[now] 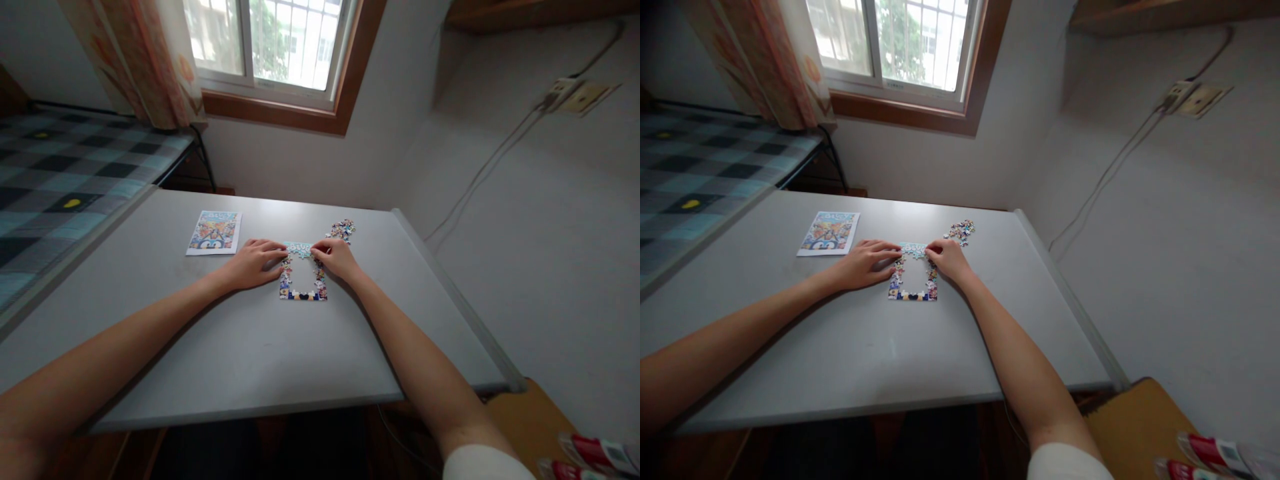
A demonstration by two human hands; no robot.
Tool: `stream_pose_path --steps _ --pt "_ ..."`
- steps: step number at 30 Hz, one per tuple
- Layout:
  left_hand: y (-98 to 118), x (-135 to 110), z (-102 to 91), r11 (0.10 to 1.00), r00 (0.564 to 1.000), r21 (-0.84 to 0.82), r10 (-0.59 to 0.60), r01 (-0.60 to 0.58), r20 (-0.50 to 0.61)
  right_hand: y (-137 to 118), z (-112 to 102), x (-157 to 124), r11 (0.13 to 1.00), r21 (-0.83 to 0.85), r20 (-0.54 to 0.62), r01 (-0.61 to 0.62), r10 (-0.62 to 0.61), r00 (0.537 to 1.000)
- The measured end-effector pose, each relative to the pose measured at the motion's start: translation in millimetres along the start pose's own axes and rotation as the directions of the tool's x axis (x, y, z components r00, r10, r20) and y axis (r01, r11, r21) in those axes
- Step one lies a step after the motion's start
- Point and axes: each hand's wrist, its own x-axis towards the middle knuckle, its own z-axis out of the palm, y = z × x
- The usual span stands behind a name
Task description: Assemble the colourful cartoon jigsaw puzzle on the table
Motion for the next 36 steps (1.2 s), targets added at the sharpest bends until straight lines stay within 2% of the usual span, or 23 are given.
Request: stream_pose_path --steps 11,18,22,36 --pt "0.6 0.0 -1.4 1.0 1.0 0.004 -0.015 0.015 0.016 2.2 2.0 0.2 1.0 -0.012 0.002 -0.009 0.009 1.0" --pt "0.9 0.3 -1.5 1.0 1.0 0.01 -0.013 0.013 0.023 9.5 -2.5 3.0 0.983 0.172 0.017 -0.061 0.059 0.998" --pt "1.2 0.7 -1.5 1.0 1.0 -0.002 -0.016 0.016 0.022 11.9 -3.8 3.6 0.973 0.221 0.022 -0.062 0.059 0.998" --pt "3.3 0.9 -3.1 1.0 1.0 0.012 -0.018 0.017 0.02 8.8 2.2 1.5 0.996 0.087 0.026 -0.022 0.02 0.999"
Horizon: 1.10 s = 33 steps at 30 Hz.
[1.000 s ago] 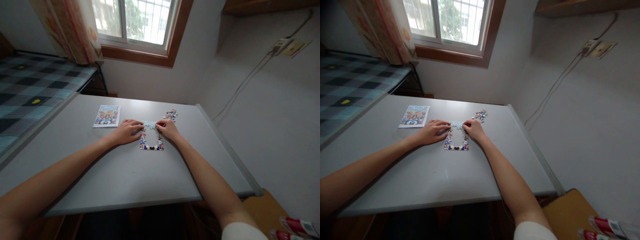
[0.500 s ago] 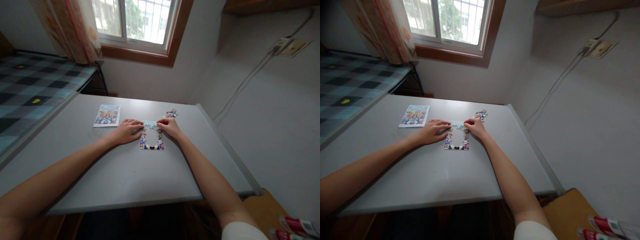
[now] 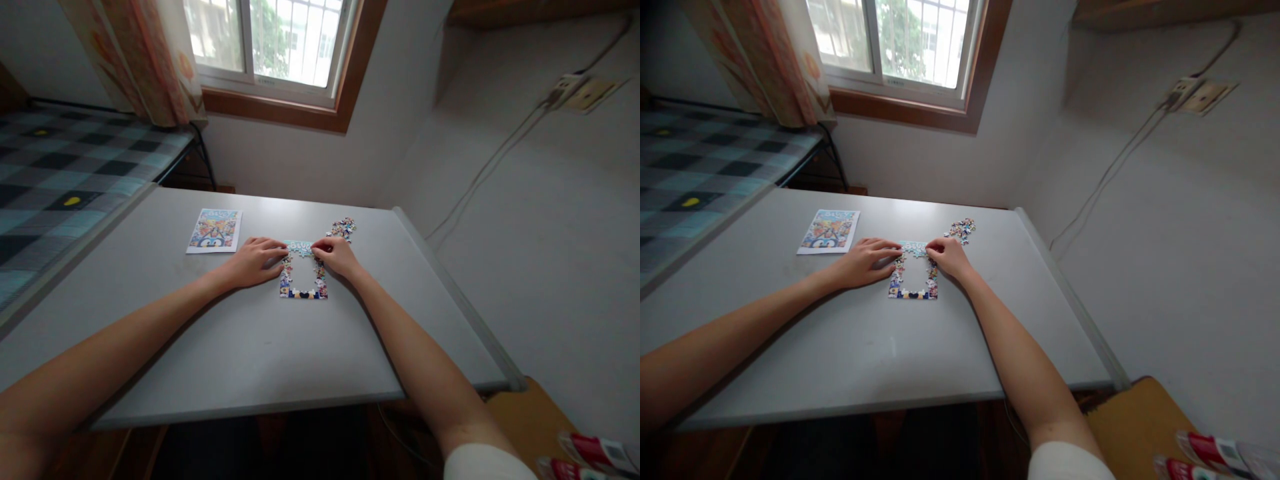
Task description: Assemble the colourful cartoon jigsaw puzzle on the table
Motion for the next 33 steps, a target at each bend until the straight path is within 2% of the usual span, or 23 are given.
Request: stream_pose_path --steps 4,9,19,33 --pt "-0.8 -0.1 1.0 1.0 1.0 0.001 -0.001 0.001 -0.004 1.1 1.5 0.3 0.997 -0.069 -0.021 0.042 -0.043 0.999" --pt "0.1 0.0 -0.3 1.0 1.0 0.012 0.003 -0.003 -0.003 3.7 -5.1 2.2 0.998 -0.053 -0.041 0.043 -0.045 0.998" --pt "-0.5 -0.1 1.0 1.0 1.0 -0.001 0.0 0.0 0.0 3.8 -9.5 1.4 0.995 -0.086 0.053 0.05 -0.046 0.998" --pt "0.1 0.0 -0.4 1.0 1.0 0.002 -0.002 0.002 0.004 1.5 -6.5 3.0 0.999 0.042 0.066 -0.018 0.015 0.998"
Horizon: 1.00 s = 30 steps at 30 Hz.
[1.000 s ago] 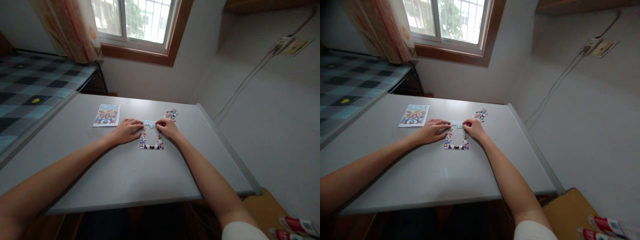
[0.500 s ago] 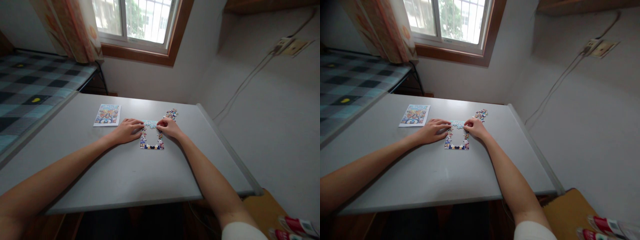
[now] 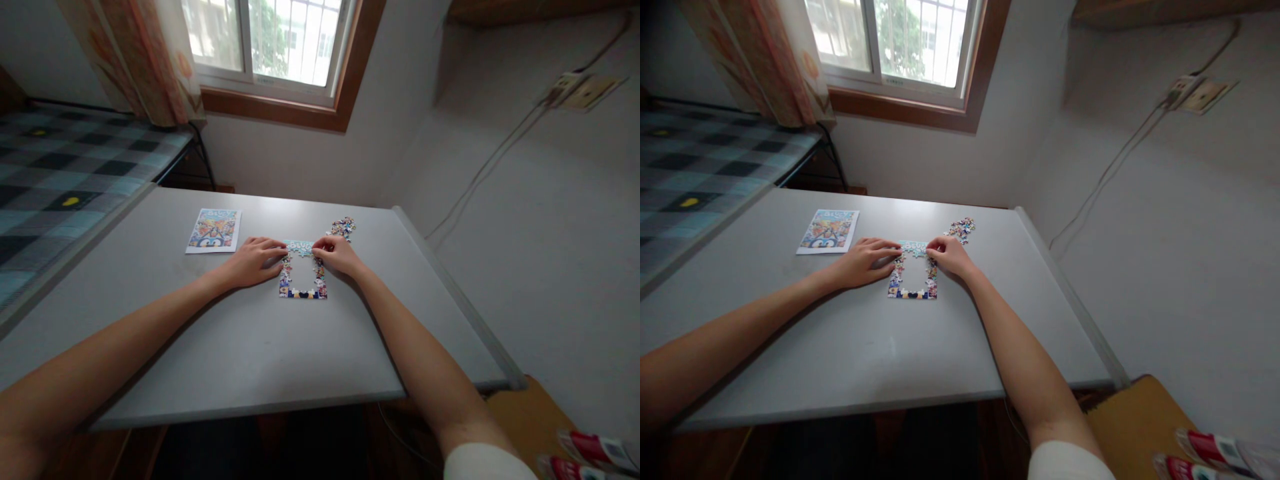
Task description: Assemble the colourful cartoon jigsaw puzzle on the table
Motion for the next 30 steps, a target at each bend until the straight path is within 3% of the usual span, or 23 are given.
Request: stream_pose_path --steps 17,30 --pt "-0.4 -0.4 0.3 1.0 1.0 -0.02 -0.005 0.005 0.004 0.2 -0.6 -1.2 0.98 0.196 -0.004 -0.028 0.029 1.0" --pt "0.7 0.1 0.0 1.0 1.0 -0.009 -0.005 0.005 0.002 1.9 -0.4 -0.1 0.977 0.213 0.022 -0.034 0.03 0.999"
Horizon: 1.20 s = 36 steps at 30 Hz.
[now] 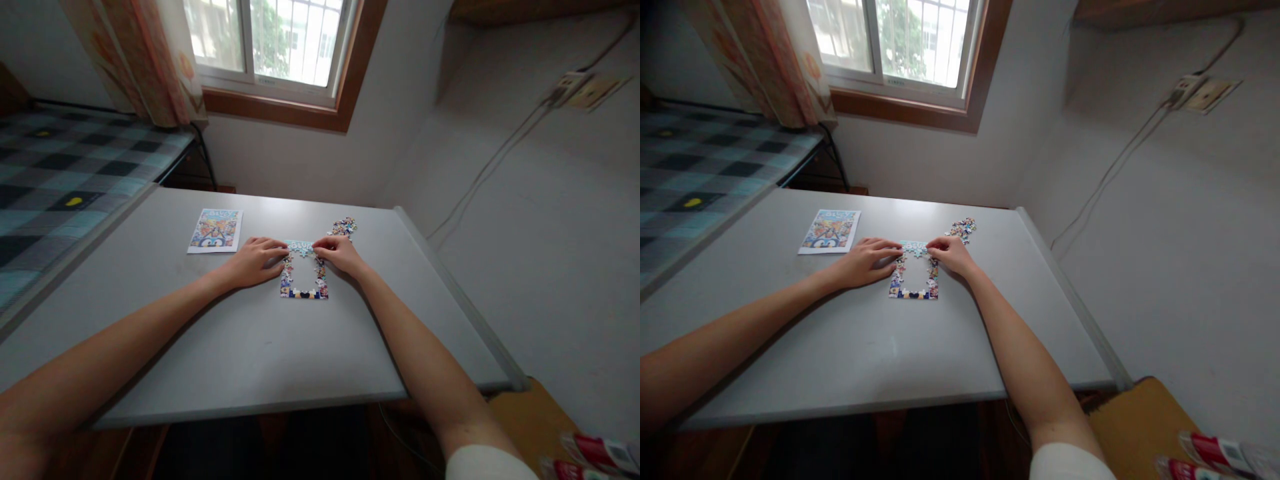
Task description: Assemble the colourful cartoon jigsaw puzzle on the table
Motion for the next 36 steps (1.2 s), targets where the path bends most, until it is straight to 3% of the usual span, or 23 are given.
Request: stream_pose_path --steps 9,20,23,27,36 --pt "-1.2 -0.5 0.3 1.0 1.0 0.002 0.0 0.0 -0.001 4.8 -0.5 1.3 0.999 0.048 0.012 -0.021 0.02 1.0" --pt "-1.3 -0.4 0.5 1.0 1.0 -0.001 0.007 -0.007 -0.009 5.9 -0.8 2.1 1.0 0.013 0.013 -0.014 0.014 1.0" --pt "-1.3 -0.6 -0.1 1.0 1.0 0.001 0.01 -0.01 -0.001 1.0 0.8 0.9 0.999 -0.038 -0.034 -0.009 0.007 0.999" --pt "-1.9 -1.3 -0.7 1.0 1.0 0.006 0.013 -0.013 0.007 -10.1 11.3 -2.2 0.986 -0.15 -0.159 0.077 -0.101 0.982" --pt "-0.4 -0.3 0.8 1.0 1.0 0.003 0.011 -0.011 -0.018 -16.7 39.5 -4.8 0.947 -0.303 -0.119 0.109 -0.152 0.981"
